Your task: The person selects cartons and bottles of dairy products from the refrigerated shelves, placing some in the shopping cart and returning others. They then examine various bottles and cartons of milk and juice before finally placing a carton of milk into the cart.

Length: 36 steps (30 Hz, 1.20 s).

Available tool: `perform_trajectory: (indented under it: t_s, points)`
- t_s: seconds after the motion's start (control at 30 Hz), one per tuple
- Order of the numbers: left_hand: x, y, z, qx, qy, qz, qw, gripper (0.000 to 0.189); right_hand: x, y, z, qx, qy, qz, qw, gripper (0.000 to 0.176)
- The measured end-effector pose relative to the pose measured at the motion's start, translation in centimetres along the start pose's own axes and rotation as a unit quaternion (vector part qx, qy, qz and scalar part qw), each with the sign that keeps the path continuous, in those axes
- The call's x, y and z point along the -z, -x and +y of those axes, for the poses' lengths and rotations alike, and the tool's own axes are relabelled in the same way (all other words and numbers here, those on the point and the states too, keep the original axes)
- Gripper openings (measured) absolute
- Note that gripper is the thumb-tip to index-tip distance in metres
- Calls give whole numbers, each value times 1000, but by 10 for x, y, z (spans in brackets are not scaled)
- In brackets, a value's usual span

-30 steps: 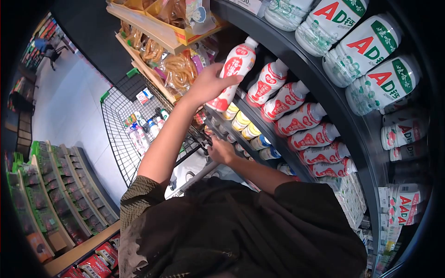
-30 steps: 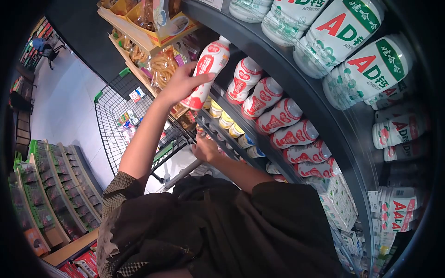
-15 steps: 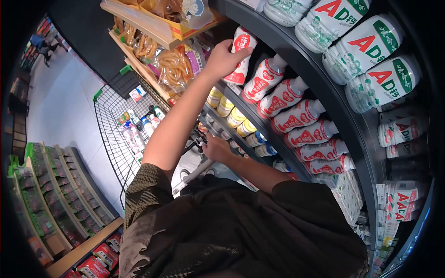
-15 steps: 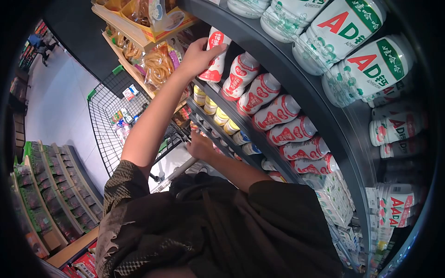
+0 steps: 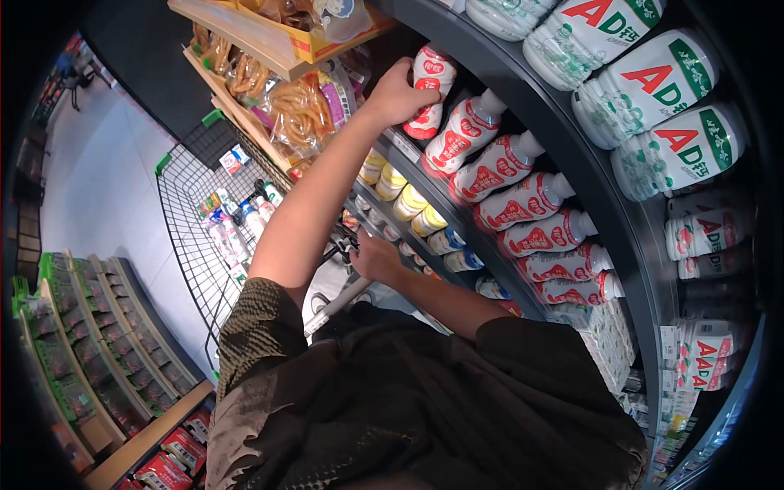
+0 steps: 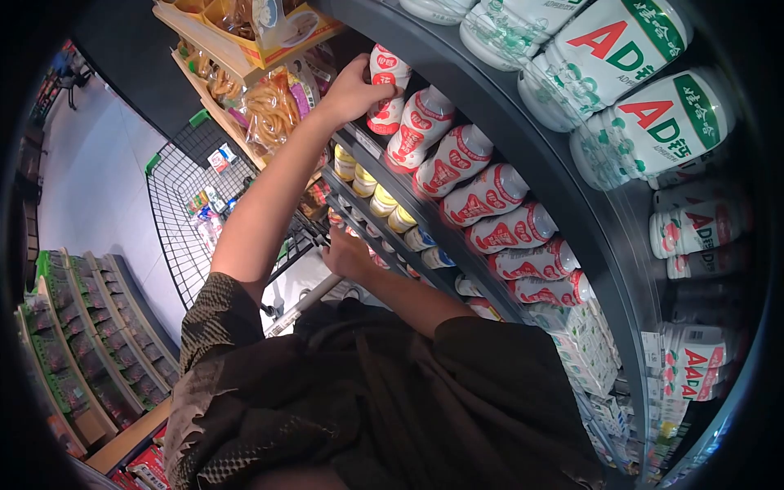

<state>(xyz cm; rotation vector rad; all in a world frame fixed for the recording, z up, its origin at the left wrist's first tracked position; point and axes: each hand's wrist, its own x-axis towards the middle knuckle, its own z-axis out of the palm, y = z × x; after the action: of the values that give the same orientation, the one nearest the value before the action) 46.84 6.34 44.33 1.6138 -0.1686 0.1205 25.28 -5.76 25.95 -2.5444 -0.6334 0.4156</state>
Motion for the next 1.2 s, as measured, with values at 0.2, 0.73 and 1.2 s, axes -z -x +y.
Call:
perform_trajectory:
  t_s: [0.2, 0.73, 1.2]
  points:
    - [7, 7, 1, -20, -3, -61, 998, 68, -11, -2, 9, 23, -4, 23, 999, 47]
    - [14, 25, 6, 13, 43, -174, 984, 61, -12, -5, 7, -17, 7, -20, 1000, 40]
    - [7, 30, 20, 20, 8, -105, 994, 76, -6, -5, 2, -18, 11, -33, 999, 39]
